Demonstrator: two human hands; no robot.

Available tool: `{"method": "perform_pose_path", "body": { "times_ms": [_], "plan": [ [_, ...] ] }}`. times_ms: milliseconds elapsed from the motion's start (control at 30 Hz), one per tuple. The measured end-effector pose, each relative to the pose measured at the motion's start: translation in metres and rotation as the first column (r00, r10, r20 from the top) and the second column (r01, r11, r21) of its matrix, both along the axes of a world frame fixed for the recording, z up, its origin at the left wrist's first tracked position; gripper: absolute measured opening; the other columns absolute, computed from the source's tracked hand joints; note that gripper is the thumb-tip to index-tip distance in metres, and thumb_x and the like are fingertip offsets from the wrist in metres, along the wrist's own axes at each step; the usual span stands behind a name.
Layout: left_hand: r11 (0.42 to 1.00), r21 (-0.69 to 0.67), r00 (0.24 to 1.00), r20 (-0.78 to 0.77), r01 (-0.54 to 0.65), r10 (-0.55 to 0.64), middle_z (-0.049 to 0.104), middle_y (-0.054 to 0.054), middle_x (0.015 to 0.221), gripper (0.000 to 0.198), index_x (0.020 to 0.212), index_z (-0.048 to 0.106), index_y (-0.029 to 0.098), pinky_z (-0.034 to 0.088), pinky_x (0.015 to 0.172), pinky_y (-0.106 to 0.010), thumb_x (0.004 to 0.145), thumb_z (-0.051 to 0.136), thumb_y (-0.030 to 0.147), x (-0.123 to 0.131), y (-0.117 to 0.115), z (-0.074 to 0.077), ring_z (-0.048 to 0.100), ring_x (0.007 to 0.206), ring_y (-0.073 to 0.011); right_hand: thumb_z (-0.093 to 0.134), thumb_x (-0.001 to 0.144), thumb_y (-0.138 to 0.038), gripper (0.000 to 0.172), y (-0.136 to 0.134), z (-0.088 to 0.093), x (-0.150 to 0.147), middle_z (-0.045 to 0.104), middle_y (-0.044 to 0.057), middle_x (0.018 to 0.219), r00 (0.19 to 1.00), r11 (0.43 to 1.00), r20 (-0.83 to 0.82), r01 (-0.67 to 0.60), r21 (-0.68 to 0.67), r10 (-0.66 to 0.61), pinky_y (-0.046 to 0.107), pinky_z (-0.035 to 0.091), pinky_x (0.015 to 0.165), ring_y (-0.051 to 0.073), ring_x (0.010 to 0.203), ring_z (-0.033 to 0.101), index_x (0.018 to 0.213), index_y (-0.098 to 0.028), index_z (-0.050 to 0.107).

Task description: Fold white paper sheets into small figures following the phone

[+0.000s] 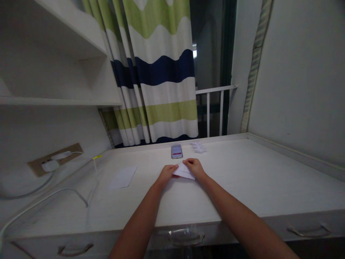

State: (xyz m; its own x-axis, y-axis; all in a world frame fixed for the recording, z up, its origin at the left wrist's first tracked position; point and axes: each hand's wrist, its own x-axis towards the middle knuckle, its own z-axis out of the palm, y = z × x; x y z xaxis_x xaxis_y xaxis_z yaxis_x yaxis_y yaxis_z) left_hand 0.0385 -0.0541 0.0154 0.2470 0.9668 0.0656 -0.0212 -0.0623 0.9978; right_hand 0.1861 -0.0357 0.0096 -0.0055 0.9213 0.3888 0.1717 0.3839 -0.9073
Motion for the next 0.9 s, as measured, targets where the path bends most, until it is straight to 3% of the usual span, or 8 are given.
{"method": "perform_pose_path", "body": {
  "times_ms": [400, 633, 800, 900],
  "plan": [
    [1.0, 0.008, 1.0, -0.003, -0.01, 0.01, 0.057, -0.003, 0.056, 0.041, 0.062, 0.057, 0.009, 0.045, 0.055, -0.027, 0.056, 0.062, 0.05, -0.001, 0.003, -0.002, 0.053, 0.05, -0.0114, 0.054, 0.061, -0.044, 0.032, 0.001, 0.0, 0.003, 0.048, -0.001, 0.046, 0.999, 0.999, -0.039, 0.034, 0.002, -0.034, 0.022, 0.028, 0.042, 0.009, 0.044, 0.039, 0.052, -0.013, 0.055],
    [0.994, 0.11, 1.0, -0.024, -0.001, 0.003, 0.054, 0.002, 0.06, 0.043, 0.094, 0.054, 0.017, 0.041, 0.05, -0.021, 0.058, 0.064, 0.039, -0.002, -0.005, 0.004, 0.051, 0.055, -0.01, 0.054, 0.061, -0.043, 0.033, 0.001, -0.002, 0.0, 0.044, -0.003, 0.042, 1.0, 1.0, 0.012, 0.0, -0.012, 0.0, 0.022, 0.023, 0.041, 0.008, 0.042, 0.034, 0.049, -0.012, 0.057],
    [0.976, 0.171, 0.98, -0.169, 0.132, -0.103, 0.059, -0.004, 0.082, 0.03, 0.081, 0.062, 0.014, 0.042, 0.051, -0.021, 0.058, 0.063, 0.034, 0.0, -0.01, 0.006, 0.052, 0.07, -0.0143, 0.053, 0.063, -0.041, 0.032, 0.0, -0.004, -0.001, 0.046, -0.002, 0.042, 0.998, 0.999, 0.05, -0.041, -0.005, 0.041, 0.021, 0.024, 0.041, 0.007, 0.043, 0.036, 0.05, -0.011, 0.059],
    [0.979, 0.156, 0.97, -0.223, 0.13, -0.094, 0.061, -0.005, 0.076, 0.024, 0.075, 0.066, 0.013, 0.042, 0.052, -0.022, 0.057, 0.063, 0.03, 0.001, -0.008, 0.005, 0.052, 0.067, -0.0141, 0.052, 0.064, -0.041, 0.034, 0.0, -0.005, -0.002, 0.048, -0.001, 0.042, 0.996, 0.998, 0.05, -0.067, -0.001, 0.067, 0.021, 0.026, 0.042, 0.008, 0.044, 0.038, 0.049, -0.011, 0.059]
  ]
}}
